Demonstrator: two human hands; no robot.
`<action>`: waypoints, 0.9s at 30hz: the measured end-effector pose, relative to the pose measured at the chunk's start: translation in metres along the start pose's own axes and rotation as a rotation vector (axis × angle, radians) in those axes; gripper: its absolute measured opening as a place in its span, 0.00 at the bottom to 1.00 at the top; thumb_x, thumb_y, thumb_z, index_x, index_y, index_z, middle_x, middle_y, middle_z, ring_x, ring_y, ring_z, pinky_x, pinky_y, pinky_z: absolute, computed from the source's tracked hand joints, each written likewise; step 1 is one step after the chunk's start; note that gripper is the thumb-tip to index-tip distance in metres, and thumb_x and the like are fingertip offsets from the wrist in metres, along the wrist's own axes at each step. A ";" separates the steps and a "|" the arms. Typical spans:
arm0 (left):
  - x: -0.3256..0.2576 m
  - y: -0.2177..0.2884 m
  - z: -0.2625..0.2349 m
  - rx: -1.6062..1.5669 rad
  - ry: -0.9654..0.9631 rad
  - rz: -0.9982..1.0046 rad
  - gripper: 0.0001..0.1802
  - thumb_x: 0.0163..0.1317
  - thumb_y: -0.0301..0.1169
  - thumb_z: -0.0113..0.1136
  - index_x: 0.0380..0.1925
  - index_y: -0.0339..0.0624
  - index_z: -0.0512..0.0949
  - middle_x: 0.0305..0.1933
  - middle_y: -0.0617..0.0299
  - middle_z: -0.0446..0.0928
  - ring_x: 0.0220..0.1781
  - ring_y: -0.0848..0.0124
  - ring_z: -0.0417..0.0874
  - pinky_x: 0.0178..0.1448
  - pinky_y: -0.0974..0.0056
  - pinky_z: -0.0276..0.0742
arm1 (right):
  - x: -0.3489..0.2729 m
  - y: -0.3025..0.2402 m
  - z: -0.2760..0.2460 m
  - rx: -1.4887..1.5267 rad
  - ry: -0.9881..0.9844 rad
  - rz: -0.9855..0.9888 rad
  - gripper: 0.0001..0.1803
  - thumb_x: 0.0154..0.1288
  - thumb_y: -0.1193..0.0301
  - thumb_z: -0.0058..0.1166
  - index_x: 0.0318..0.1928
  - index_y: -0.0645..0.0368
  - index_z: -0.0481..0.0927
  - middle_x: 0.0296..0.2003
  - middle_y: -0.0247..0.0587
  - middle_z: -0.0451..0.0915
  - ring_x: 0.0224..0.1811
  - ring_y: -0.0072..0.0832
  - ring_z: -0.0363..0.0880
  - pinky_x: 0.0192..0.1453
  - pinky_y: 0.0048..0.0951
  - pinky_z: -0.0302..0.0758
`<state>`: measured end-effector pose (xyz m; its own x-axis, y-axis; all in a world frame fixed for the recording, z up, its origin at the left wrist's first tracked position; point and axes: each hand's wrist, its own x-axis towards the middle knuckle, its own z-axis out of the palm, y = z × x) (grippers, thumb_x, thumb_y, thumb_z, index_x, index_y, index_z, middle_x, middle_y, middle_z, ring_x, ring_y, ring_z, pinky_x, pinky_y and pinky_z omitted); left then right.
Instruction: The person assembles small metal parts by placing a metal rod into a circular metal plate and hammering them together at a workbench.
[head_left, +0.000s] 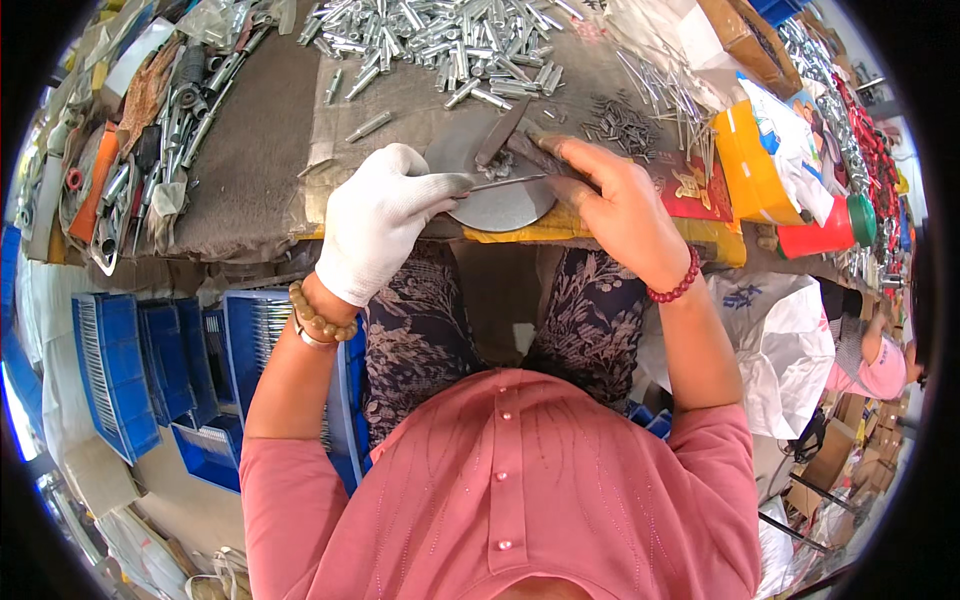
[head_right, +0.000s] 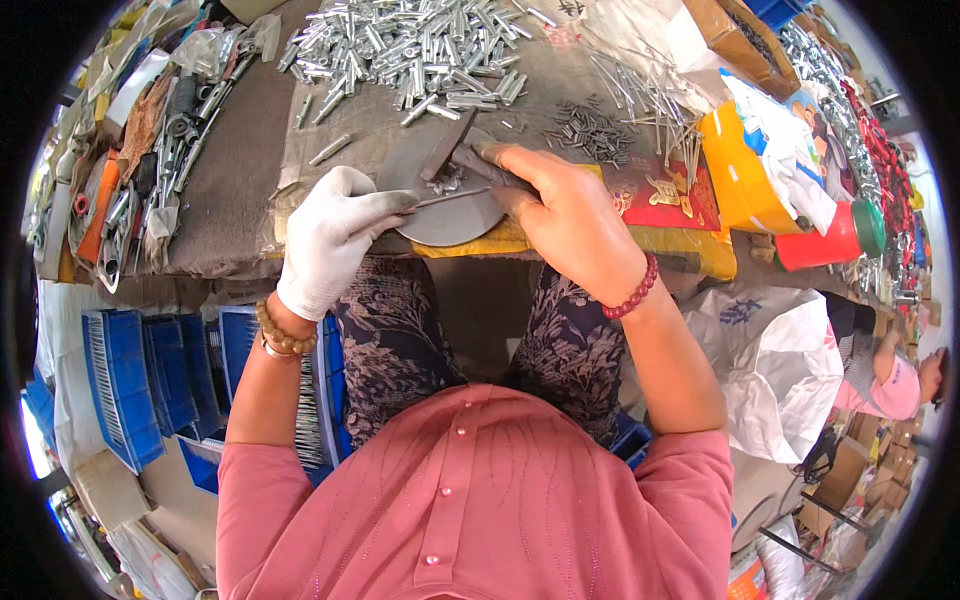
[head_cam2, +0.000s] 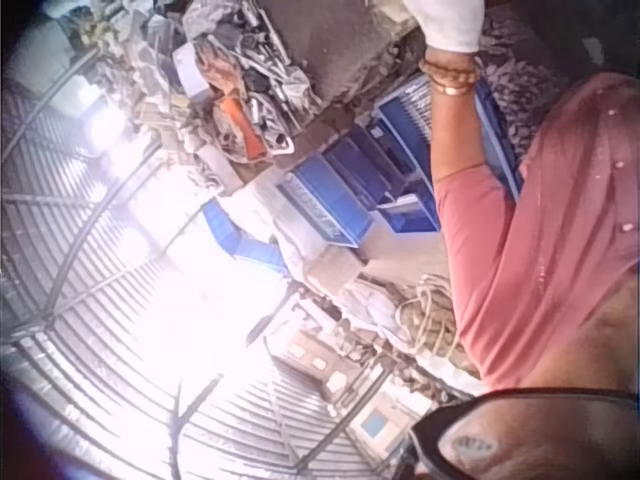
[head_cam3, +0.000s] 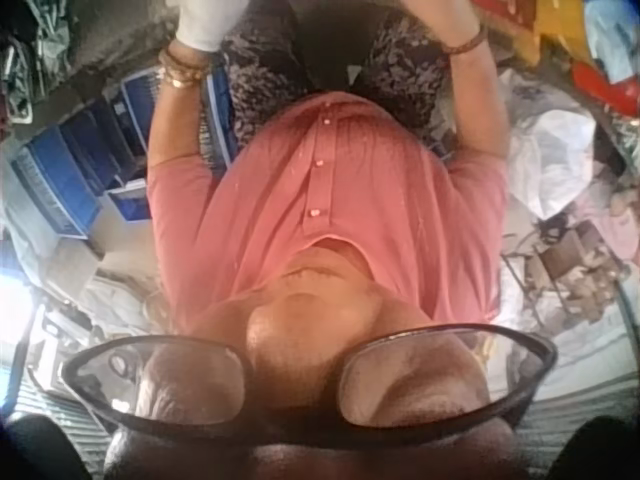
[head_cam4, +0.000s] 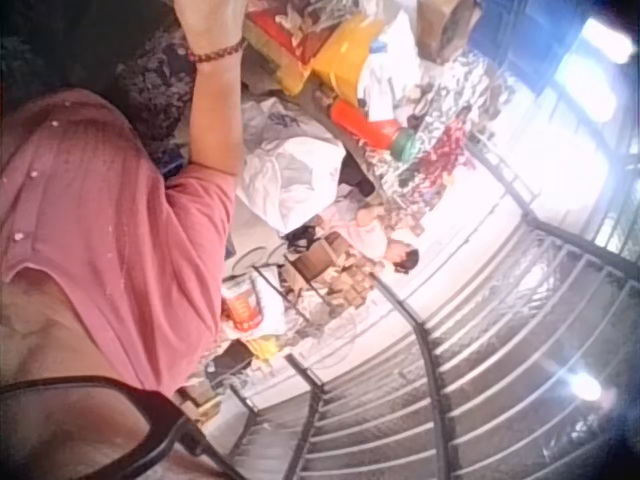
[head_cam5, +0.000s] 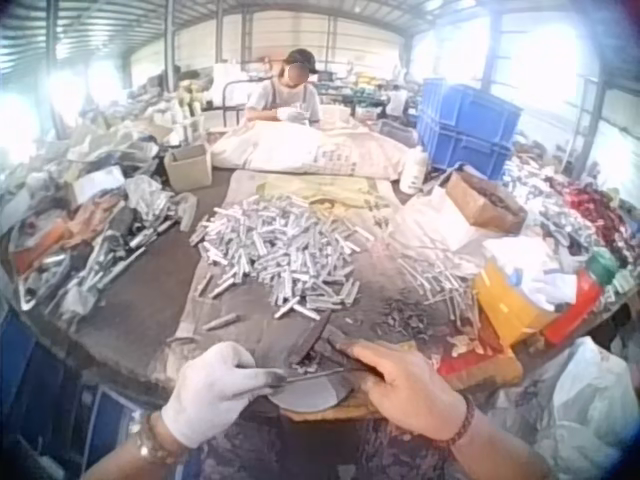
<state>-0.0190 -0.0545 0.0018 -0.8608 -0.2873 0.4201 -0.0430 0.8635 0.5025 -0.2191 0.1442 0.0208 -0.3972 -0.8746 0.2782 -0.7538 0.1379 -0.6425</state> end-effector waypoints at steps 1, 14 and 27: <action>-0.001 0.000 0.001 0.001 -0.002 0.003 0.12 0.57 0.26 0.75 0.43 0.48 0.92 0.34 0.60 0.78 0.40 0.62 0.82 0.47 0.61 0.78 | -0.001 0.004 0.003 0.012 -0.030 0.006 0.22 0.69 0.77 0.59 0.63 0.64 0.82 0.55 0.58 0.85 0.57 0.55 0.84 0.58 0.40 0.80; -0.008 0.012 -0.003 -0.169 0.063 -0.166 0.06 0.64 0.26 0.70 0.41 0.39 0.89 0.37 0.59 0.82 0.42 0.63 0.83 0.49 0.60 0.78 | 0.009 -0.020 -0.005 -0.558 0.290 -0.321 0.17 0.65 0.75 0.66 0.54 0.57 0.86 0.42 0.47 0.82 0.48 0.47 0.83 0.48 0.43 0.81; -0.059 0.062 0.014 -2.091 0.184 -0.834 0.14 0.82 0.36 0.56 0.59 0.42 0.75 0.47 0.62 0.75 0.43 0.73 0.71 0.42 0.70 0.72 | -0.033 -0.052 0.044 0.951 -0.040 0.440 0.14 0.78 0.77 0.54 0.60 0.57 0.83 0.44 0.32 0.86 0.37 0.16 0.82 0.37 0.18 0.77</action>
<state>0.0220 0.0213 -0.0021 -0.8937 -0.3671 -0.2579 0.2748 -0.9023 0.3321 -0.1440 0.1458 0.0139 -0.5061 -0.8528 -0.1287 0.1818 0.0404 -0.9825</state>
